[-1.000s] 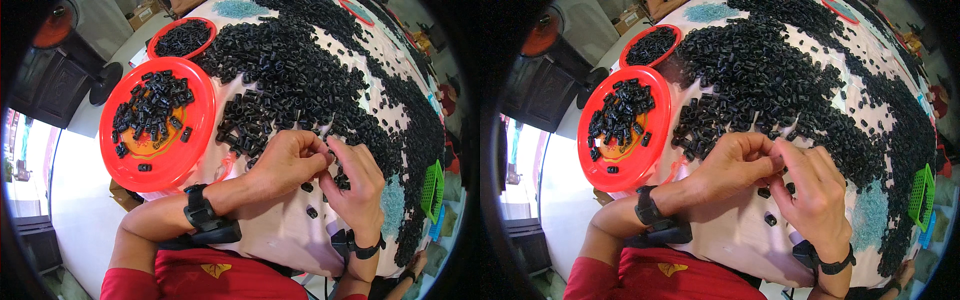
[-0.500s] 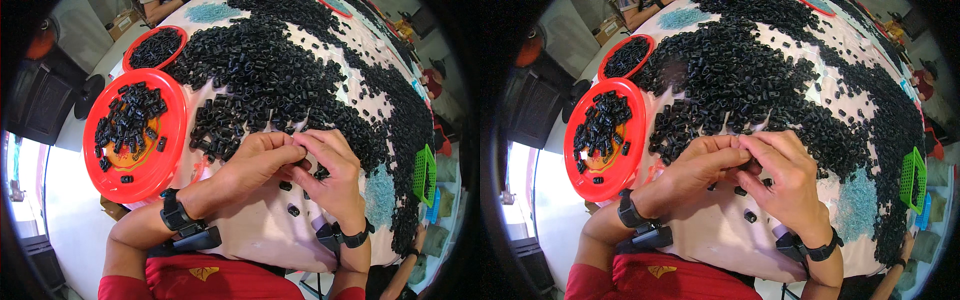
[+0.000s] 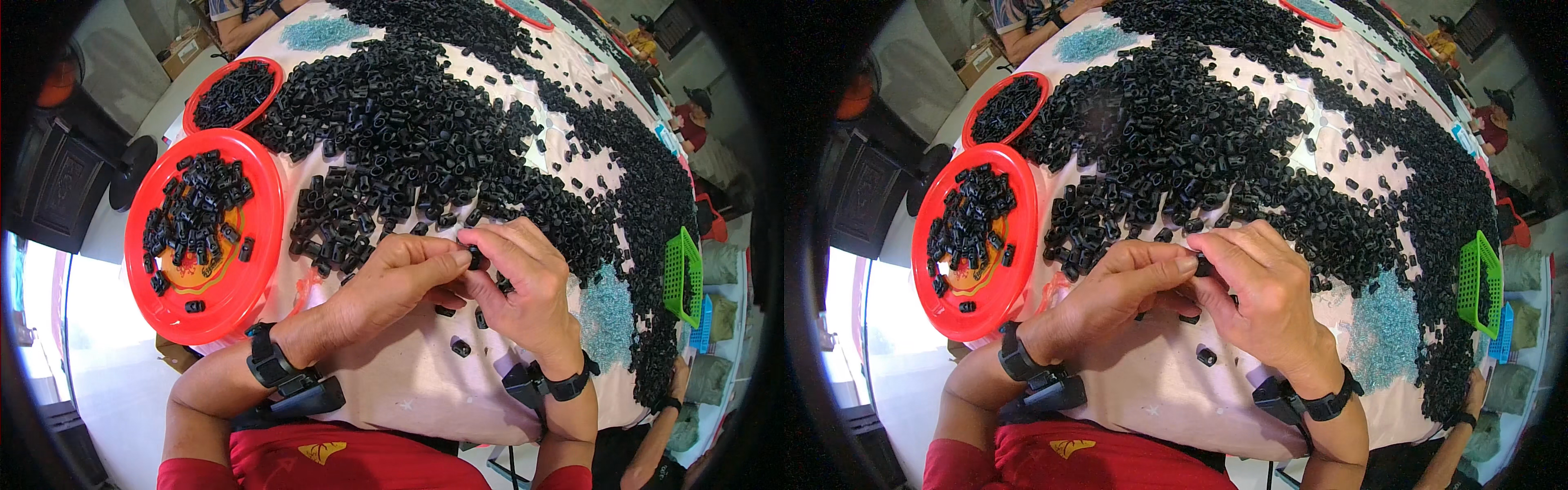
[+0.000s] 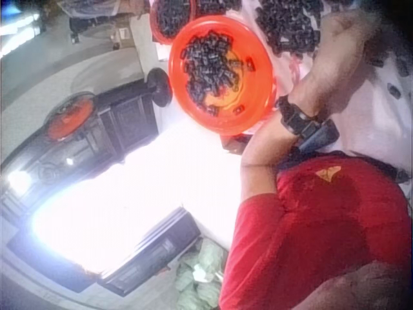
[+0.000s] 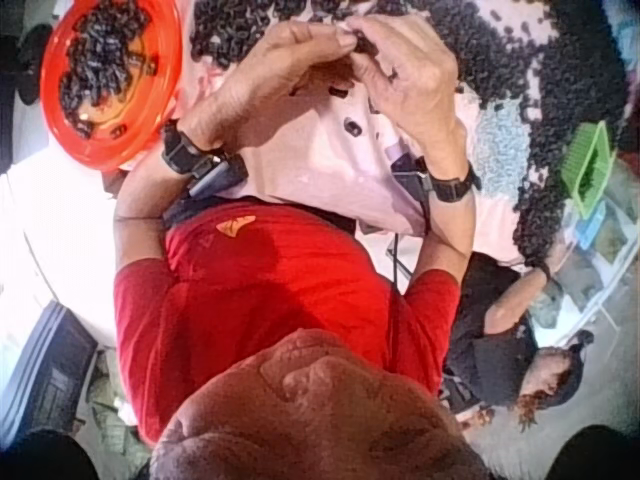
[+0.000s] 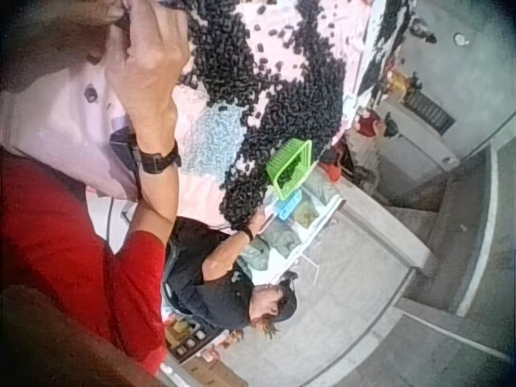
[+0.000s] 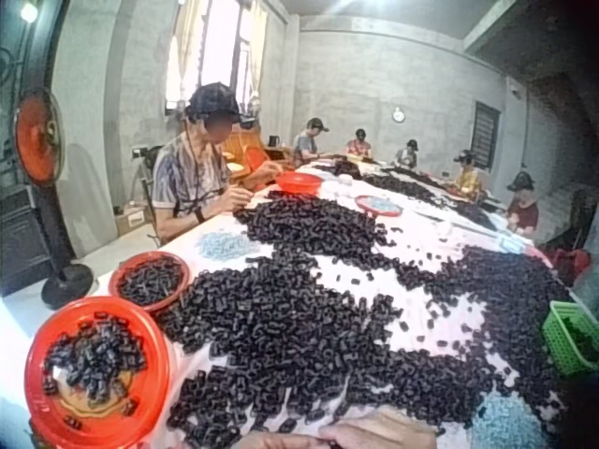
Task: The person picks up a black plastic cord lock and a small metal spring from a table, inserts the spring into the cord lock by hand, and places the assembled unit onto a red tray, repeating the process.
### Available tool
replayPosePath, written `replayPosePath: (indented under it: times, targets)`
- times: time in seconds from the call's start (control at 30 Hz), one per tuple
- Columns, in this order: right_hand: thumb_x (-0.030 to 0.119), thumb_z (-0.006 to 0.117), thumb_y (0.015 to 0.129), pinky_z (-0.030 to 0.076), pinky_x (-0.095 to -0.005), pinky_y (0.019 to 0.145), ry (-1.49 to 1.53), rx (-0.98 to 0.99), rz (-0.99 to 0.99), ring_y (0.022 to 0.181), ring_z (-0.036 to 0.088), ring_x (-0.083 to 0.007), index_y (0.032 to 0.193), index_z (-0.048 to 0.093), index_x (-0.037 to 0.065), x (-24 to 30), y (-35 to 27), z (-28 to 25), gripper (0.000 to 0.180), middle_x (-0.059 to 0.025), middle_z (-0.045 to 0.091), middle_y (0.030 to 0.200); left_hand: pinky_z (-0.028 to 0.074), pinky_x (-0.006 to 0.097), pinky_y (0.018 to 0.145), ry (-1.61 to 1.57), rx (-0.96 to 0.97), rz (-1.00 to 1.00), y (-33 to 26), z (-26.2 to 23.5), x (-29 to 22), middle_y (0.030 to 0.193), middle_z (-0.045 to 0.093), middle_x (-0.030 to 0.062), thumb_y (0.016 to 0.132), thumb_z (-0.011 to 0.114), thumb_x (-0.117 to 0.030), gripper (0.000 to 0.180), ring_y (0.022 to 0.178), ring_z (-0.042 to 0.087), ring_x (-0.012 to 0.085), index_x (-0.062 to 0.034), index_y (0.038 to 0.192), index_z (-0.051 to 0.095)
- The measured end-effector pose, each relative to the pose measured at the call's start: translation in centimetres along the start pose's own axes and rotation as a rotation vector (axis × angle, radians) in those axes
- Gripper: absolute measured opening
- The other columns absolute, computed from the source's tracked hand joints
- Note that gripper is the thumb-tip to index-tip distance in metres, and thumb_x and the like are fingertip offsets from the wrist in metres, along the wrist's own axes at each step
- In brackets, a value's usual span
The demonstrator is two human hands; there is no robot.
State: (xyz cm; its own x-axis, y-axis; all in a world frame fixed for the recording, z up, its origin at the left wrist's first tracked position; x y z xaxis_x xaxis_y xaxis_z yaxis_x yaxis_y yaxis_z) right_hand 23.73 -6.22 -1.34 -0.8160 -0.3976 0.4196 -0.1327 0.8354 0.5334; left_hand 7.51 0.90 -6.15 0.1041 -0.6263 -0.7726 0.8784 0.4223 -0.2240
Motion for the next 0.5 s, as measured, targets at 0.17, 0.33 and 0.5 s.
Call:
replayPosePath:
  times: [0.17,0.33,0.5]
  targets:
    - [-0.003,0.079,0.069,0.055,-0.0382,0.071,-0.021,-0.009,-0.017,0.082,0.067,-0.0312,0.106,0.072,0.000,0.2,0.3,0.1,0.038,-0.0133,0.072,0.096,0.056,0.029,0.089,-0.092,-0.012,-0.013,-0.3,0.1,-0.6,0.105,0.074,0.0082,0.107,0.058,-0.029,0.031,0.095,0.070,0.0128,-0.0006,0.113,0.071]
    - [-0.003,0.080,0.067,0.055,-0.0381,0.072,-0.071,-0.011,-0.060,0.084,0.068,-0.0318,0.106,0.072,0.001,0.6,0.4,-0.3,0.040,-0.0137,0.072,0.097,0.053,0.027,0.085,-0.032,-0.015,0.019,-0.5,1.2,-0.8,0.102,0.072,0.0031,0.107,0.059,-0.026,0.027,0.091,0.066,0.0093,-0.0025,0.110,0.071]
    - [0.000,0.083,0.067,0.056,-0.0385,0.077,-0.010,0.027,-0.046,0.091,0.068,-0.0331,0.116,0.071,0.000,0.5,0.5,-0.2,0.050,-0.0160,0.072,0.106,0.053,0.025,0.080,0.023,-0.038,0.021,-0.8,0.6,0.3,0.106,0.073,0.0031,0.105,0.063,-0.026,0.026,0.092,0.067,0.0084,-0.0020,0.113,0.071]
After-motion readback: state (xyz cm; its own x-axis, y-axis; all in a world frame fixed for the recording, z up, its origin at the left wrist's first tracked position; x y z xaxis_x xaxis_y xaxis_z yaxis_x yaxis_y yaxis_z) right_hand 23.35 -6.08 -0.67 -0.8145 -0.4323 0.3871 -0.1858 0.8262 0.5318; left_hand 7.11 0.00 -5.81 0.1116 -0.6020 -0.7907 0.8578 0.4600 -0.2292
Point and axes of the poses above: each hand's wrist, its own y-axis towards the middle knuckle, its own z-axis out of the palm, x = y × z, the point moved 2 cm from there along y, towards the middle knuckle
